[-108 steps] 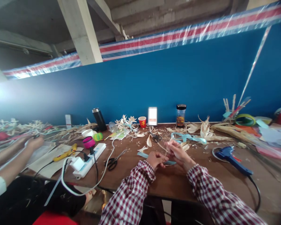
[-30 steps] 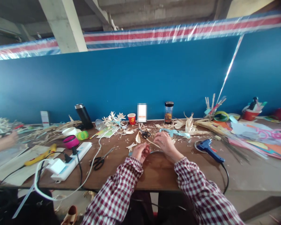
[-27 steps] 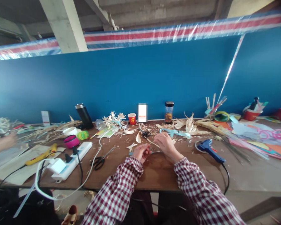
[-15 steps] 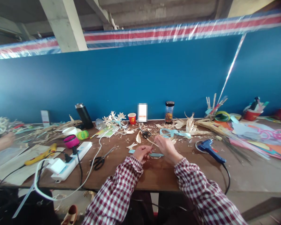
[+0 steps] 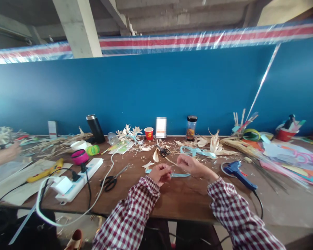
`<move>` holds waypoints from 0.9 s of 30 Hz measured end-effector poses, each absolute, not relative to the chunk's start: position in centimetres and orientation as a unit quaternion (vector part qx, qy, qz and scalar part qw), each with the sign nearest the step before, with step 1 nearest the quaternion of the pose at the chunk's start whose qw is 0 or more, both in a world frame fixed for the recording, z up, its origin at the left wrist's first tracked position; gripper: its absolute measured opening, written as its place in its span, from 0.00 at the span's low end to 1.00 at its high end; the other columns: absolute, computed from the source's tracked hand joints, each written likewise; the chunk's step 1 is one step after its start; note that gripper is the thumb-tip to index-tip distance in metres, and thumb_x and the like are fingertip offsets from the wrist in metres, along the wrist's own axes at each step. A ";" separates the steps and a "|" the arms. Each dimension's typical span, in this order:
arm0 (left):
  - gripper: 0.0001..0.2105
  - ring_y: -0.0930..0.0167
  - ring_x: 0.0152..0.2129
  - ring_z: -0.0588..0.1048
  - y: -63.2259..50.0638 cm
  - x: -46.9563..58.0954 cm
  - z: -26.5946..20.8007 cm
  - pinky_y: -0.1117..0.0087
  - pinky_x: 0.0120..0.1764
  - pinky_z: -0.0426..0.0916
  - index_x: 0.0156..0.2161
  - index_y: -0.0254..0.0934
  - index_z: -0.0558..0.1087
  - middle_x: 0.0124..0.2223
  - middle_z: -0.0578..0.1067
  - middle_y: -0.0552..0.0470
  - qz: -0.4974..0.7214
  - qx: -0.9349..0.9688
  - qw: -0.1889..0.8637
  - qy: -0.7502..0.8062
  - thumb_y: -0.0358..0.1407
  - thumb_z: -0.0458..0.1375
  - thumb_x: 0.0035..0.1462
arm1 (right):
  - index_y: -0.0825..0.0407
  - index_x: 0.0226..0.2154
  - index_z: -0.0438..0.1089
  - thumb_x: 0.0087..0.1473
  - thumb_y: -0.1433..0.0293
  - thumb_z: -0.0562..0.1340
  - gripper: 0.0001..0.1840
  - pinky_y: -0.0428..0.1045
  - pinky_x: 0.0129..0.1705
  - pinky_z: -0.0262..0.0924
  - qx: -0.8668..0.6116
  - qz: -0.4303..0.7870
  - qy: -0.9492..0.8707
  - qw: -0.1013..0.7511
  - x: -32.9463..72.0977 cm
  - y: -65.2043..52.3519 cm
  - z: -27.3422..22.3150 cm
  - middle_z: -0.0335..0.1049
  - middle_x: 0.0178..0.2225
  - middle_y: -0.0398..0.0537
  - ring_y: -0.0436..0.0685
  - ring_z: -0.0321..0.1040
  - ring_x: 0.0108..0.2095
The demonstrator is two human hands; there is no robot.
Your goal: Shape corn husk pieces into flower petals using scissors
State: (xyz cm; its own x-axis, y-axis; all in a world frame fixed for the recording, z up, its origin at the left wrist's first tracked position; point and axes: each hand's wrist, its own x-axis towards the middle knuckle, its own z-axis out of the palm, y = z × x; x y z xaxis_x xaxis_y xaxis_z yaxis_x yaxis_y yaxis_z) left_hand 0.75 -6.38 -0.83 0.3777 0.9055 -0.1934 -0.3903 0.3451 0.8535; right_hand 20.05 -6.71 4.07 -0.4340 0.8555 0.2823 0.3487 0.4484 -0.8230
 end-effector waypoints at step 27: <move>0.18 0.80 0.12 0.67 -6.3 1.1 -0.9 0.78 0.17 0.64 0.26 0.33 0.72 0.21 0.73 0.56 0.500 0.342 0.707 0.365 0.38 0.72 0.30 | 0.52 0.25 0.64 0.55 0.65 0.57 0.10 0.47 0.31 0.56 -0.459 0.192 -0.693 0.522 16.4 -6.3 0.2 0.65 0.24 0.44 0.53 0.61 0.27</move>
State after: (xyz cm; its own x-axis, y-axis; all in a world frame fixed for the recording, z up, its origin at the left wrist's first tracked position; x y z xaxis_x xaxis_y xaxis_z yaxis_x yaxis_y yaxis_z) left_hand 1.11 -6.30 -0.93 0.2329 0.9567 -0.1744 -0.4578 0.2661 0.8483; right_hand 16.44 -6.26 0.20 -0.0338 0.8362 0.5474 0.4359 0.5052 -0.7448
